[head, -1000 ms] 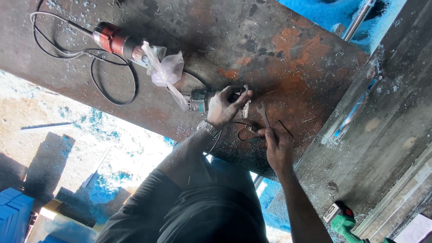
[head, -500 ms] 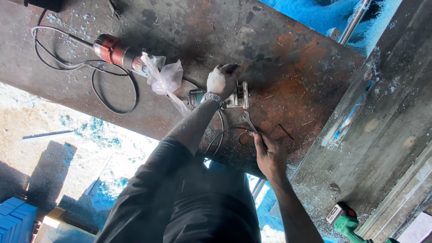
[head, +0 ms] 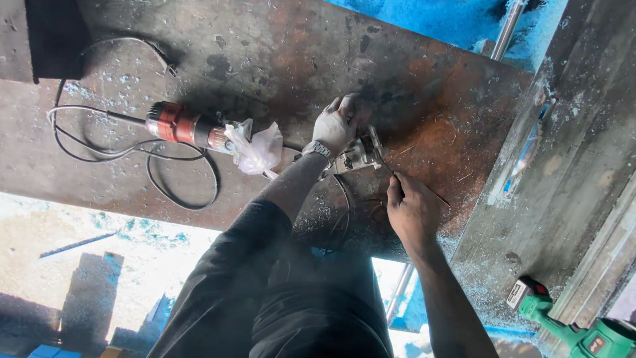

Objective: Maintaining and repairing a handheld power trimmer or router at a workbench.

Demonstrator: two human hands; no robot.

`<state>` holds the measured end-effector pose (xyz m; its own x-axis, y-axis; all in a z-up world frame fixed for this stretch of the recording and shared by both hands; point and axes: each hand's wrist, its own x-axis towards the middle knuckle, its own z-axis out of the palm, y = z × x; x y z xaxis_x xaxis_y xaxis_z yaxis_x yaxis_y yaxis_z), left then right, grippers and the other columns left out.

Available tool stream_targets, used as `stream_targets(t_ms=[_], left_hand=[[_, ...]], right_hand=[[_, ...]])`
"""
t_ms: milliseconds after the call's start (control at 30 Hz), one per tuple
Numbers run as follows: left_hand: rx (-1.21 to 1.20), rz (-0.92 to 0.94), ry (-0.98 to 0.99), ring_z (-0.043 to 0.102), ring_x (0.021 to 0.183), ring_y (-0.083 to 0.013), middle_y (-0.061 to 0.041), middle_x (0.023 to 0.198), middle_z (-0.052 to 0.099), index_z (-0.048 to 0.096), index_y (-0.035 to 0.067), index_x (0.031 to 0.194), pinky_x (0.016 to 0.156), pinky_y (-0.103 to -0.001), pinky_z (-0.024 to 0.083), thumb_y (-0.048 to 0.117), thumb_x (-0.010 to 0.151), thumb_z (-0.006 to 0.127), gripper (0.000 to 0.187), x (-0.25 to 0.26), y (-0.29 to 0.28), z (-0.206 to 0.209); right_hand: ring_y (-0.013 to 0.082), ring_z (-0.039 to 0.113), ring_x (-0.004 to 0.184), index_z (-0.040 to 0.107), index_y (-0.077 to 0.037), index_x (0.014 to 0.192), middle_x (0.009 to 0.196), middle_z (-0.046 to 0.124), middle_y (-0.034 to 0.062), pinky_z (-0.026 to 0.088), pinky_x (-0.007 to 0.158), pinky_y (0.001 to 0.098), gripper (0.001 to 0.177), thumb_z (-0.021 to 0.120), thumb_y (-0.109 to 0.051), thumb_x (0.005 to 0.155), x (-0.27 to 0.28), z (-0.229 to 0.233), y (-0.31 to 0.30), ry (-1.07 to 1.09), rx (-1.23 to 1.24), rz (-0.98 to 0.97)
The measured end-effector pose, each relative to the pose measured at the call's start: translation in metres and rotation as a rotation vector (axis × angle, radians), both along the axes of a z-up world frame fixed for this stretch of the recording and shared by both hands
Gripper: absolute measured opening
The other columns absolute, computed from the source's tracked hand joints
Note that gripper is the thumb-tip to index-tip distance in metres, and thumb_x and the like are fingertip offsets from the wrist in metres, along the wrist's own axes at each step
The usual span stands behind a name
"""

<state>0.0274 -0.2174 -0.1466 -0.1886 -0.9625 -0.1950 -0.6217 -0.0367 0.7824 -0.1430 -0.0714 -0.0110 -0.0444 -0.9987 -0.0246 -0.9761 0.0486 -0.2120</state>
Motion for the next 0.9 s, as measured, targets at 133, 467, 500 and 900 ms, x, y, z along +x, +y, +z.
stream_targets(t_ms=[133,467,500,900], left_hand=[[-0.070,-0.065,-0.001,0.071,0.090,-0.0441,-0.013,0.103,0.064,0.049,0.025,0.140,0.077,-0.055,0.062,0.024,0.092,0.067,0.051,0.010,0.003,0.005],[-0.154,-0.256,-0.004,0.071,0.094,-0.0364,-0.010,0.103,0.064,0.054,0.019,0.132,0.076,-0.055,0.060,0.029,0.088,0.060,0.046,0.037,0.030,0.042],[-0.102,-0.355,-0.032,0.069,0.104,-0.0357,-0.009,0.114,0.064,0.049,0.016,0.143,0.085,-0.061,0.058,0.039,0.085,0.062,0.064,0.046,0.031,0.053],[-0.153,-0.550,-0.356,0.071,0.098,-0.0316,-0.008,0.122,0.061,0.038,0.016,0.156,0.066,-0.052,0.063,0.021,0.080,0.069,0.083,0.042,0.044,0.053]], right_hand=[[0.0253,0.077,0.074,0.081,-0.022,0.105,0.083,0.077,0.0045,0.061,0.058,0.0357,0.021,0.065,-0.034,0.099,0.001,-0.012,0.001,0.125,0.021,0.011],[0.0217,0.076,0.072,0.081,-0.022,0.103,0.080,0.077,0.0020,0.061,0.059,0.0321,0.018,0.065,-0.030,0.099,0.012,-0.007,-0.007,0.212,0.036,-0.014],[0.0239,0.076,0.072,0.081,-0.020,0.104,0.080,0.077,0.0044,0.061,0.058,0.0341,0.019,0.065,-0.028,0.099,0.013,-0.007,-0.008,0.188,0.052,-0.016],[0.0318,0.076,0.068,0.077,-0.014,0.090,0.074,0.074,0.0093,0.061,0.055,0.0426,0.026,0.059,-0.030,0.098,0.023,-0.001,-0.045,0.227,0.291,0.017]])
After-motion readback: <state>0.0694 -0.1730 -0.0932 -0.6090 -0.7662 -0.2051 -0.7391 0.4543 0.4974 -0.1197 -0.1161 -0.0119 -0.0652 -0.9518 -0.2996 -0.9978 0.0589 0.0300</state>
